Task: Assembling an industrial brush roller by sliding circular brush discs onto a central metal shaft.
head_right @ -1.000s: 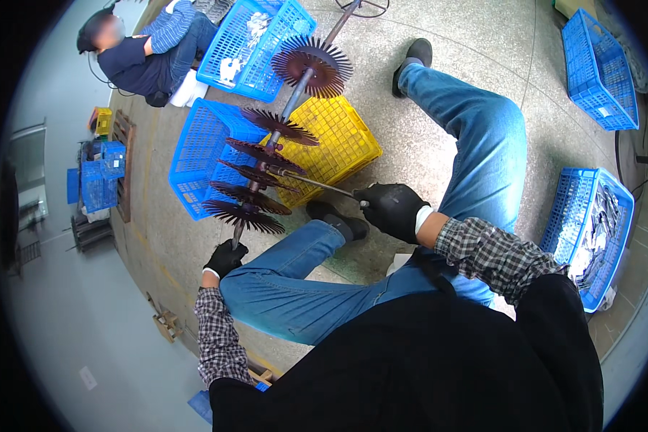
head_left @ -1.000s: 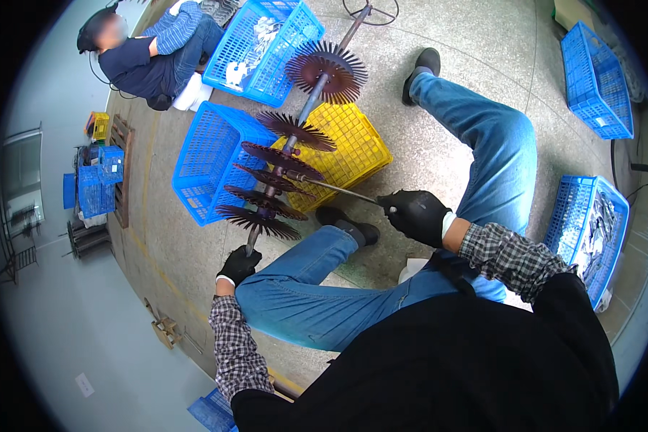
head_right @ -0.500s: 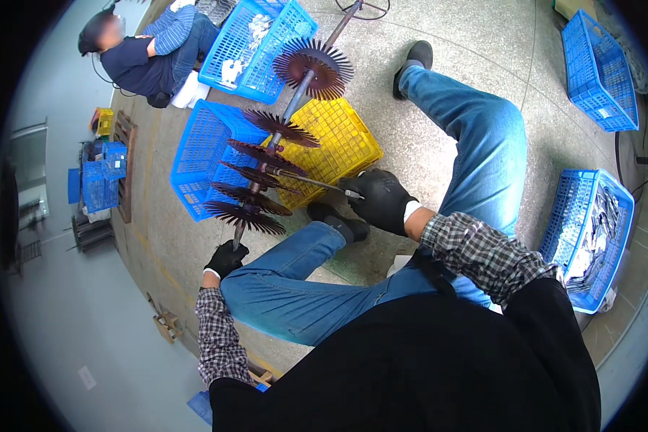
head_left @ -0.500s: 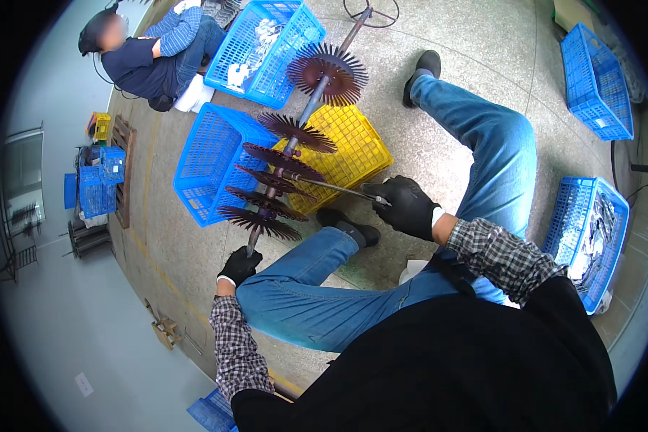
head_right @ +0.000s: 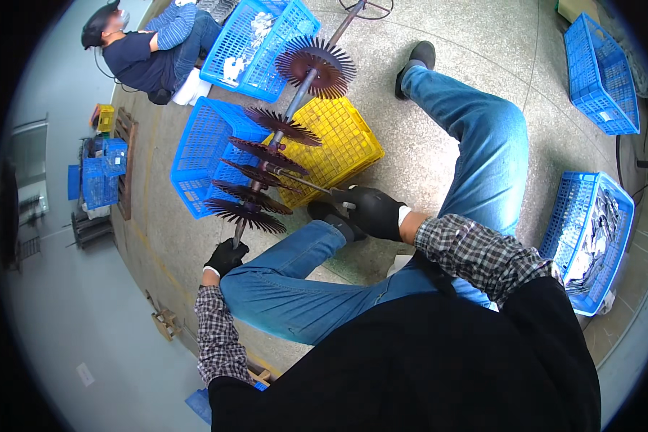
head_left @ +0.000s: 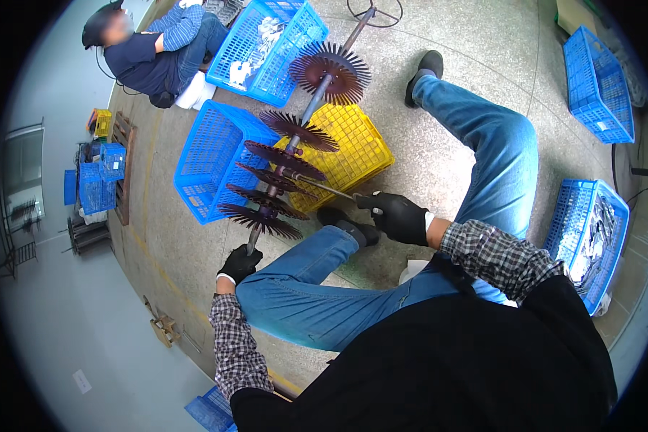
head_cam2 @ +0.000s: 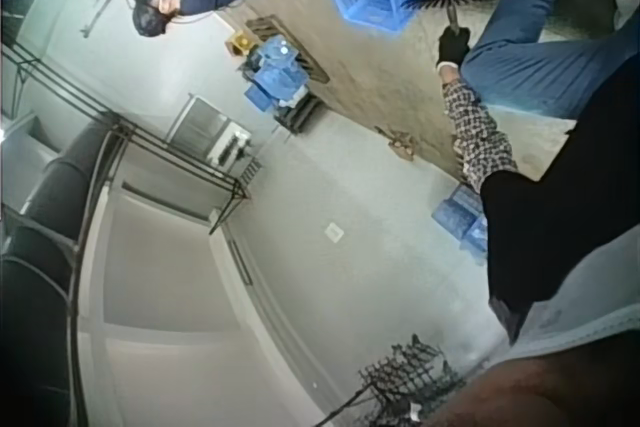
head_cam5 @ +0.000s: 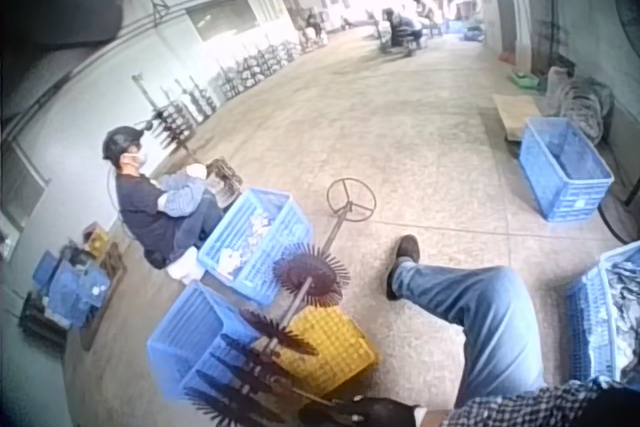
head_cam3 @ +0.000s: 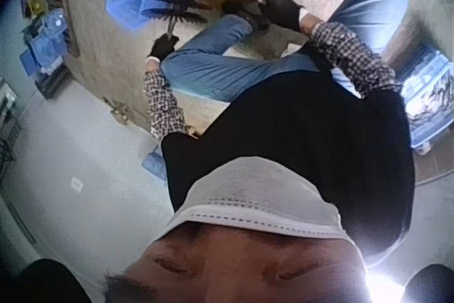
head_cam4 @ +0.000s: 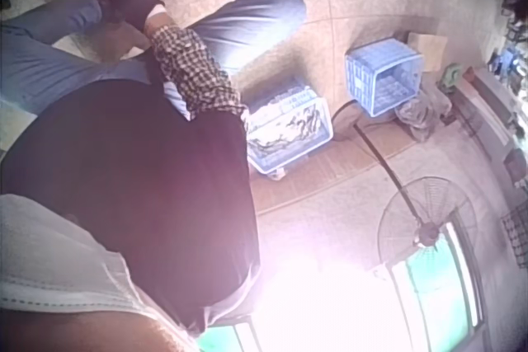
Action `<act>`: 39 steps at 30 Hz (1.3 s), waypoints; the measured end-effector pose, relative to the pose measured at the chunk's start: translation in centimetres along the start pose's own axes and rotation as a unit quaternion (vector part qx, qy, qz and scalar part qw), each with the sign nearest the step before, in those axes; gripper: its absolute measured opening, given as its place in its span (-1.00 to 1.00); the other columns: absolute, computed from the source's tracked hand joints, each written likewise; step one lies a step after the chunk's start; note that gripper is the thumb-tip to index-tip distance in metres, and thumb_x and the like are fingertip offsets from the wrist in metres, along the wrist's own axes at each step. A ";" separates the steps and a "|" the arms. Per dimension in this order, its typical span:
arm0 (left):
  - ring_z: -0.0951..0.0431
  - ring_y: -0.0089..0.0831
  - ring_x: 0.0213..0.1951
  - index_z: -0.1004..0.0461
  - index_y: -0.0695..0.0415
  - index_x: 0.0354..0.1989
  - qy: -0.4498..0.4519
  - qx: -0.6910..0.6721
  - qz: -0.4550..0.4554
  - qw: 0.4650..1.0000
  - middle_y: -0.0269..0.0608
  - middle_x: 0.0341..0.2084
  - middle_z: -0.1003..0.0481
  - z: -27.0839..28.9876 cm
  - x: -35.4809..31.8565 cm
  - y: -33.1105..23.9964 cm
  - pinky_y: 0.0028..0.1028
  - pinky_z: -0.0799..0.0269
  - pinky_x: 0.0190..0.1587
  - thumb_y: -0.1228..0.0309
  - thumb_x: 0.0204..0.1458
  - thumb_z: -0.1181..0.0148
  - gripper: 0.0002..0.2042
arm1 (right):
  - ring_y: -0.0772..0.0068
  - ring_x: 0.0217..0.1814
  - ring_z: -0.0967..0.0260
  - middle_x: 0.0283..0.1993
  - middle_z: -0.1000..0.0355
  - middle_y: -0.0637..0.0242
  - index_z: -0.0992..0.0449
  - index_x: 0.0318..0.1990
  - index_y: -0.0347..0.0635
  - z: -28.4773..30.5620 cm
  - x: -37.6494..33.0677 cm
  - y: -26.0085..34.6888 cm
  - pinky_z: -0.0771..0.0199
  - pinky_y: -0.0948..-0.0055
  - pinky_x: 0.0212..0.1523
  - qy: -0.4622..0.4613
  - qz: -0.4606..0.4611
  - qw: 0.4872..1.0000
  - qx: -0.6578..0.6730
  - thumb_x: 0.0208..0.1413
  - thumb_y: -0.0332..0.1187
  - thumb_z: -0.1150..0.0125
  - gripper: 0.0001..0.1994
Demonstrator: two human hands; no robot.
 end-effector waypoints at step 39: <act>-0.42 -0.37 -0.61 -0.43 0.12 -0.41 -0.009 -0.021 -0.005 1.000 -0.23 -0.64 -0.43 -0.1 0.1 -0.1 -0.40 -0.33 -0.47 0.17 0.04 -0.18 -0.75 | 0.33 -0.36 -0.52 -0.03 -0.58 0.07 -0.41 0.21 -0.29 0.5 0.0 0.4 -0.59 0.36 -0.13 0.115 -0.165 0.875 0.439 0.24 -0.41 0.00 -0.61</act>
Point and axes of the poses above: each hand's wrist, its own x-axis towards the middle knuckle, its own z-axis out of the back of the hand, y = z × x, the point moved 7 cm from there along x, towards the middle knuckle
